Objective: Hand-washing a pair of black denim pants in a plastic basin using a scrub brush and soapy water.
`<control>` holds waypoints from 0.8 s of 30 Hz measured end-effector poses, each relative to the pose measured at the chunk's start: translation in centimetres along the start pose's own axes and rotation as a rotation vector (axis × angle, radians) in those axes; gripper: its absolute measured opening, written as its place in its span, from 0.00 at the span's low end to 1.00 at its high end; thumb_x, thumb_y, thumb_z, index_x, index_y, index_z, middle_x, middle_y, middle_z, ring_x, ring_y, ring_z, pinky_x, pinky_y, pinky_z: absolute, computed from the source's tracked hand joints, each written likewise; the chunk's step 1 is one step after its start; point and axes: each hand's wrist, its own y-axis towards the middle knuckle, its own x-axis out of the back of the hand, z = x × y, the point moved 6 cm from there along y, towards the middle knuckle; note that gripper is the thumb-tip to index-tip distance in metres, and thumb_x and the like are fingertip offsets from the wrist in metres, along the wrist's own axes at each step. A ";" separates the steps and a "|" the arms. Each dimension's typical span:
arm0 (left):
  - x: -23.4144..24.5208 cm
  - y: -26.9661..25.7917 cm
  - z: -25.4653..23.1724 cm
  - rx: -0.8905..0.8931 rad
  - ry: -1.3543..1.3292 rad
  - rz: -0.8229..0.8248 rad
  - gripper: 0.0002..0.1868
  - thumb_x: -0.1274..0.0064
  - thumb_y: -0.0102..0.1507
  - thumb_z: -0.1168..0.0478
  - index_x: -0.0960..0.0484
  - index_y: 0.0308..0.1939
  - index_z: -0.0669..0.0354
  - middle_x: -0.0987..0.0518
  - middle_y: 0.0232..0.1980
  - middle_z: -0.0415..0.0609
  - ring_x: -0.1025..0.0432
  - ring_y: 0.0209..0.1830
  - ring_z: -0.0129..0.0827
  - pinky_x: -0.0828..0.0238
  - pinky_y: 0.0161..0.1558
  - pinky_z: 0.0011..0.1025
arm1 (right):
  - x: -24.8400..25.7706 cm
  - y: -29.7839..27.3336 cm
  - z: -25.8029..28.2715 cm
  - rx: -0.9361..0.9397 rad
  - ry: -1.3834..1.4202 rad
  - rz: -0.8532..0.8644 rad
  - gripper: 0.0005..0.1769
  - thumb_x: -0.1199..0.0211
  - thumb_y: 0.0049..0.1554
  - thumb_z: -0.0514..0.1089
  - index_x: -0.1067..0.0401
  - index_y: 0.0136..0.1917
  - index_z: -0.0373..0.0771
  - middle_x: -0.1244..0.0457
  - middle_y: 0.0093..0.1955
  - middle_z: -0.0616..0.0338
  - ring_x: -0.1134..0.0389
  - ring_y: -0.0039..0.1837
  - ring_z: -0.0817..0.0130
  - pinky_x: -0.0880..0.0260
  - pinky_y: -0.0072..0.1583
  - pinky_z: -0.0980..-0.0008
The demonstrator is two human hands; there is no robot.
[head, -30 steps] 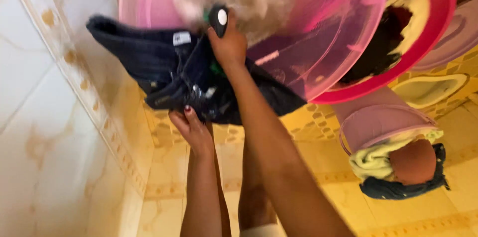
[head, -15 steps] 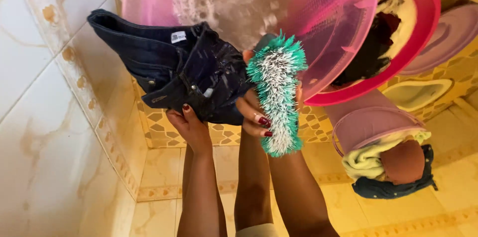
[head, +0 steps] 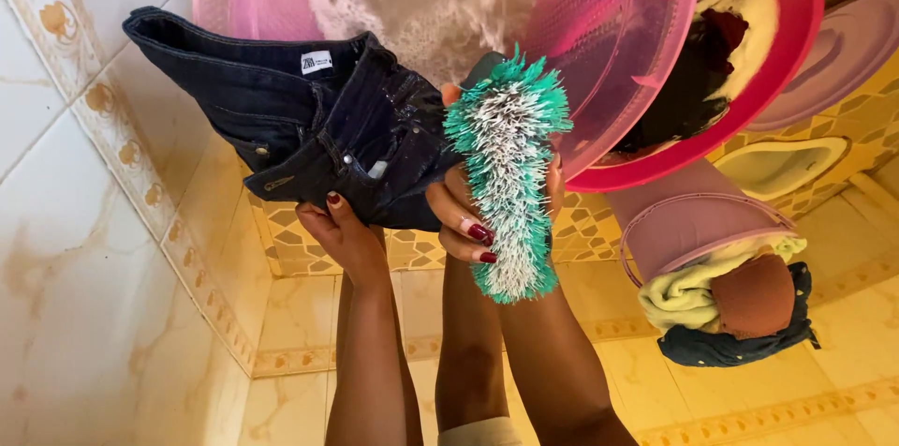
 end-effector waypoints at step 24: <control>0.1 0.0 -0.4 -0.154 0.257 -0.051 0.23 0.54 0.76 0.47 0.34 0.60 0.65 0.35 0.57 0.49 0.38 0.56 0.31 0.38 0.63 0.31 | 10.0 -0.2 3.6 -0.178 -1.722 -0.615 0.54 0.35 0.59 0.53 0.59 0.88 0.43 0.40 0.76 0.44 0.33 0.73 0.57 0.36 0.72 0.64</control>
